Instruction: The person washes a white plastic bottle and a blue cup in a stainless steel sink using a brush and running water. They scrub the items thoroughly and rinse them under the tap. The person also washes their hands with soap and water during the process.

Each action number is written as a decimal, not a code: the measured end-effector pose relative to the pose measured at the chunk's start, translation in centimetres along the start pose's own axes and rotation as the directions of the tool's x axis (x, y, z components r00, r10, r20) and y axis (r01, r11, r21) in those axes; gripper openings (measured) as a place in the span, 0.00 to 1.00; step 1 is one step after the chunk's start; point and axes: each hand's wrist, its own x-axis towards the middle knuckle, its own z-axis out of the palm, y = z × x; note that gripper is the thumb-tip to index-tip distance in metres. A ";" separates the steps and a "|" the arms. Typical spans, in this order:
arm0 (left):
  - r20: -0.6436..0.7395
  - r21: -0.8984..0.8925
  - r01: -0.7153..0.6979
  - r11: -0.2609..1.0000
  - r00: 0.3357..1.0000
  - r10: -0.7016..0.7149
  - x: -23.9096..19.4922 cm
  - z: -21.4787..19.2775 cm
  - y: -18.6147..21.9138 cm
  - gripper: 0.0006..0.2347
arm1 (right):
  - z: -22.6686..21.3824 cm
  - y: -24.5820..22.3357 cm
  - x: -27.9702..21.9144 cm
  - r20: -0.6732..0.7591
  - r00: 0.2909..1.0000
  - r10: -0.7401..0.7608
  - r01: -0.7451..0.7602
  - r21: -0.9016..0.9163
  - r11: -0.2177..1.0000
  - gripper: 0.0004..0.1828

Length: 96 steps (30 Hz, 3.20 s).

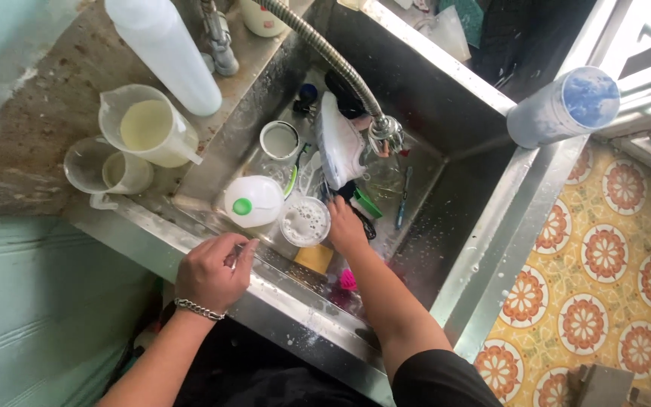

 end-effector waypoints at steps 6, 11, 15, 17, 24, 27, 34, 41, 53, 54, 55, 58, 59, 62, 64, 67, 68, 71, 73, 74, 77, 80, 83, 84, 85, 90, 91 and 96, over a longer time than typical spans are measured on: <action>0.041 0.006 0.027 1.000 0.999 -0.027 0.3 0.0 0.1 0.11 | 7.0 4.1 1.0 -0.146 0.989 0.017 -0.007 0.070 0.998 0.16; 0.082 0.015 0.067 0.998 0.994 -0.068 0.4 -0.4 0.5 0.12 | 0.7 4.2 -3.2 0.208 0.942 0.263 -0.329 0.430 0.840 0.25; 0.160 0.048 0.111 0.993 0.980 -0.117 0.7 -0.6 0.6 0.11 | -14.3 0.7 -10.2 -0.010 0.929 0.371 -0.248 0.726 0.642 0.14; 0.150 0.046 0.104 0.993 0.982 -0.110 0.7 -0.6 1.0 0.10 | -18.2 0.0 -12.8 -0.096 0.920 0.381 -0.154 0.803 0.575 0.13; 0.197 0.089 0.058 0.994 0.978 -0.074 0.3 -0.7 1.5 0.09 | -25.2 -5.0 -18.6 -0.248 0.891 0.381 0.284 0.958 -0.042 0.13; 0.229 0.097 0.079 0.992 0.968 -0.100 0.6 -0.9 1.4 0.11 | -26.4 -7.1 -17.1 -0.287 0.883 0.373 0.362 0.920 -0.150 0.16; 0.223 0.085 0.115 0.990 0.966 -0.131 0.8 -0.8 1.0 0.11 | -8.6 -7.0 -2.8 -0.282 0.957 0.065 0.115 0.577 0.809 0.08; 0.200 0.043 0.165 0.985 0.965 -0.171 0.6 -0.8 1.2 0.10 | -0.6 -8.0 3.0 0.040 0.999 -0.009 0.002 0.165 0.986 0.09; 0.149 -0.065 -0.052 0.997 0.987 0.061 1.7 2.4 4.4 0.29 | -32.0 -9.6 -16.2 -0.330 0.941 0.079 0.264 0.857 0.442 0.06; 0.099 -0.286 -0.077 0.955 0.989 0.109 2.4 2.6 6.6 0.39 | -34.4 -10.5 -17.6 -0.380 0.922 0.073 0.313 0.845 0.432 0.06; 0.041 -0.492 -0.104 0.864 0.989 0.143 2.8 2.7 8.9 0.50 | -36.7 -11.4 -19.1 -0.428 0.902 0.067 0.362 0.830 0.424 0.06; -0.036 -0.541 -0.284 0.791 0.948 0.315 4.7 8.7 13.0 0.54 | -41.3 -14.0 -22.4 -0.527 0.842 0.115 0.456 0.810 0.370 0.06; -0.031 -0.547 -0.284 0.788 0.947 0.320 5.3 7.9 14.3 0.54 | -41.1 -13.4 -22.7 -0.525 0.842 0.124 0.451 0.811 0.372 0.06; 0.582 -0.500 0.291 0.816 0.810 0.068 6.8 9.1 15.2 0.23 | -39.7 -10.9 -23.2 -0.567 0.808 0.157 0.491 0.797 0.352 0.09; 0.620 -0.641 0.519 0.566 0.784 -0.017 7.4 14.2 11.9 0.14 | -37.4 -8.9 -23.5 -0.640 0.735 0.224 0.477 0.724 0.498 0.12; 0.491 -0.592 0.460 0.661 0.857 -0.156 8.9 13.7 6.9 0.09 | -30.1 -5.7 -21.5 -0.676 0.676 0.294 0.400 0.672 0.624 0.14; 0.495 -0.587 0.466 0.662 0.854 -0.163 9.2 12.3 6.2 0.09 | -27.7 -5.6 -20.8 -0.670 0.681 0.295 0.398 0.677 0.619 0.14; 0.524 -0.362 0.447 0.818 0.823 -0.218 9.6 8.6 4.8 0.08 | -21.2 -7.1 -18.1 -0.469 0.824 0.317 0.184 0.751 0.634 0.21; 0.618 -0.186 0.456 0.870 0.743 -0.257 8.8 6.7 4.7 0.15 | -18.4 -9.9 -15.3 -0.345 0.901 0.263 0.132 0.795 0.592 0.25; 0.616 -0.183 0.457 0.870 0.743 -0.261 8.3 7.2 4.7 0.15 | -17.4 -11.2 -13.3 -0.345 0.902 0.260 0.134 0.796 0.590 0.25; 0.608 -0.122 0.430 0.894 0.745 -0.275 7.9 8.2 5.1 0.14 | -14.7 -13.5 -7.8 -0.243 0.960 0.141 0.051 0.644 0.763 0.31; 0.577 0.016 0.388 0.921 0.749 -0.326 8.0 8.5 4.9 0.11 | -11.6 -12.6 -3.6 -0.134 0.980 0.145 -0.016 0.677 0.736 0.29; 0.554 -0.003 0.453 0.891 0.743 -0.376 8.1 8.9 4.1 0.11 | -10.0 -11.9 -0.6 0.032 0.988 0.154 -0.131 0.706 0.696 0.28; 0.556 -0.028 0.470 0.882 0.741 -0.377 8.1 8.5 4.3 0.11 | -9.8 -12.0 -0.3 0.022 0.991 0.132 -0.113 0.666 0.737 0.28; 0.558 -0.055 0.484 0.873 0.740 -0.375 8.3 8.2 4.5 0.11 | -9.8 -11.9 0.1 0.012 0.994 0.111 -0.094 0.623 0.776 0.28; 0.536 -0.060 0.506 0.860 0.743 -0.400 8.8 8.6 4.4 0.11 | -8.3 -10.2 -0.3 -0.135 0.968 0.214 -0.007 0.830 0.558 0.33; 0.538 -0.090 0.543 0.835 0.732 -0.418 9.0 7.8 5.1 0.13 | -9.0 -10.1 -1.0 -0.204 0.943 0.264 0.081 0.908 0.410 0.33; 0.480 -0.275 0.590 0.759 0.769 -0.423 9.2 11.6 4.1 0.14 | -21.6 -9.4 -8.7 -0.180 0.901 0.395 0.233 0.968 -0.091 0.23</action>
